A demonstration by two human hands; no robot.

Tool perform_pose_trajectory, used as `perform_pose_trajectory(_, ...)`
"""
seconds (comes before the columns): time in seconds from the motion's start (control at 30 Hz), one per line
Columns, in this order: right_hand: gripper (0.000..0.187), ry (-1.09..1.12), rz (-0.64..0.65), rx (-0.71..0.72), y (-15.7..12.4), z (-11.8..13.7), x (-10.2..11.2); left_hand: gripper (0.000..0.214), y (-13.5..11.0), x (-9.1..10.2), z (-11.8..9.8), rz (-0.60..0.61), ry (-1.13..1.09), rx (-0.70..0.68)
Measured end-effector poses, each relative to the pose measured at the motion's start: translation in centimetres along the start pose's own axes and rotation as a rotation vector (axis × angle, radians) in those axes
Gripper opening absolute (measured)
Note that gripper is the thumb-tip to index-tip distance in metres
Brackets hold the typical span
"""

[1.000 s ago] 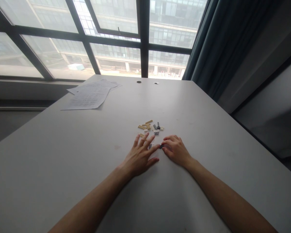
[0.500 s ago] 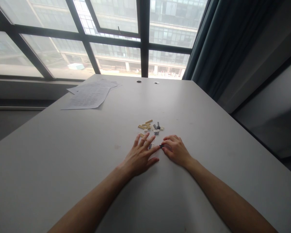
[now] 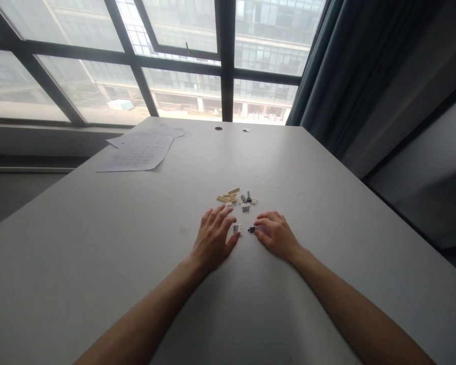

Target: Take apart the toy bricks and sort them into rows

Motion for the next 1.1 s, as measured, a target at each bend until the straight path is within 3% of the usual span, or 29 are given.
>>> perform_pose_trajectory(0.17,0.007,0.044,-0.078,-0.004,0.1,-0.1,0.6,0.013,-0.5,1.8,4.7,-0.254,-0.1,0.346)
perform_pose_trajectory(0.33,0.009,0.105,-0.157,-0.022,0.2,-0.5,1.2,0.008,-1.1,1.8,7.9,-0.317,-0.176,0.568)
perform_pose_trajectory(0.6,0.006,0.145,-0.186,-0.072,0.2,-1.3,1.3,0.023,0.0,0.6,8.3,-0.161,-0.182,0.571)
perform_pose_trajectory(0.9,0.007,0.19,-0.192,-0.147,0.4,-2.1,1.3,0.031,3.7,-1.4,8.5,0.056,-0.125,0.529)
perform_pose_trajectory(1.1,0.007,0.209,-0.192,-0.176,0.4,-2.4,1.4,0.036,5.8,-2.6,8.1,0.109,-0.068,0.539)
Point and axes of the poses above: each hand's wrist, its own y-axis towards the middle knuckle, its own x-axis out of the back of the hand, z = x × y, the point moved 7 cm from there along y, towards the middle knuckle, and after that the axes turned 2 degrees about -y, right-handed, at the moved point
